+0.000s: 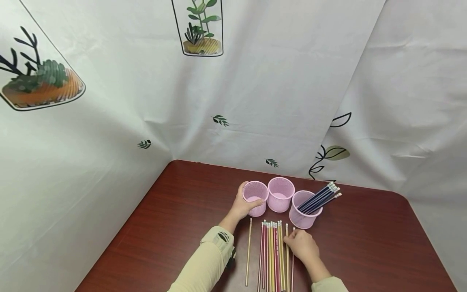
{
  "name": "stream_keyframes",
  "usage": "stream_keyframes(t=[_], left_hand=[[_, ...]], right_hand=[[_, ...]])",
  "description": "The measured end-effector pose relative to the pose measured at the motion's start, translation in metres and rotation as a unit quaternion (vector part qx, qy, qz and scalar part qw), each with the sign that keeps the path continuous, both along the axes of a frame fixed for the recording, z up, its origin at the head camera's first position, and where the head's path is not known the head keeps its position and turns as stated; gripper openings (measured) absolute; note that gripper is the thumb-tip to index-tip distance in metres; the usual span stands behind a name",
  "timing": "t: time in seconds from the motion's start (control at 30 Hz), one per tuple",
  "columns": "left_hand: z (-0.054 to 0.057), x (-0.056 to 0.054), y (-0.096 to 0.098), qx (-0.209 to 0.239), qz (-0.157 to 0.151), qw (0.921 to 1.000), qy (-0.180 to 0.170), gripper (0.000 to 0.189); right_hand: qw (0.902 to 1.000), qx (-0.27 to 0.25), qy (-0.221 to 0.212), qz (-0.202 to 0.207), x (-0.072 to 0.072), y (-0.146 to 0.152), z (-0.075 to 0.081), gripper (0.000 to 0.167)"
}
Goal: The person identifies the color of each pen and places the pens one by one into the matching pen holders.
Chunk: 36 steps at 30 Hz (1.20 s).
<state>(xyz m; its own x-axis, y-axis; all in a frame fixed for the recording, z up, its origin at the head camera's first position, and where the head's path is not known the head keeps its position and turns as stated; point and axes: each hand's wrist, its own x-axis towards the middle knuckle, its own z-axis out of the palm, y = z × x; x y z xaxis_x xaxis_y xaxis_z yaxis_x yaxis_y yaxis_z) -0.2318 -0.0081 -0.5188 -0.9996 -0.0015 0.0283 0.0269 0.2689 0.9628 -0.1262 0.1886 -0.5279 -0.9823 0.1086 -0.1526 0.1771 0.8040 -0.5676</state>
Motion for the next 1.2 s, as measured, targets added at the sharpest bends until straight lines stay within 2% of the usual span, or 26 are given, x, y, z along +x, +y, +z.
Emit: stream_keyframes(t=[0.43,0.83,1.0,1.2], left_hand=[[-0.001,0.000,0.000,0.000,0.003,1.0000,0.008,0.092],[-0.004,-0.001,-0.001,0.008,0.000,0.9998,0.016,0.092],[-0.004,0.000,-0.001,0.006,-0.001,1.0000,0.005,0.091],[-0.004,0.000,-0.001,0.000,0.001,1.0000,0.008,0.092]], right_hand=[[0.9971,-0.065,0.037,-0.008,-0.004,0.002,0.012,0.014],[0.9939,-0.079,0.078,-0.001,-0.012,0.000,0.047,0.011],[0.9923,-0.094,0.080,-0.004,-0.015,0.000,0.058,0.008],[0.9894,-0.123,0.076,-0.008,-0.022,0.002,0.071,0.008]])
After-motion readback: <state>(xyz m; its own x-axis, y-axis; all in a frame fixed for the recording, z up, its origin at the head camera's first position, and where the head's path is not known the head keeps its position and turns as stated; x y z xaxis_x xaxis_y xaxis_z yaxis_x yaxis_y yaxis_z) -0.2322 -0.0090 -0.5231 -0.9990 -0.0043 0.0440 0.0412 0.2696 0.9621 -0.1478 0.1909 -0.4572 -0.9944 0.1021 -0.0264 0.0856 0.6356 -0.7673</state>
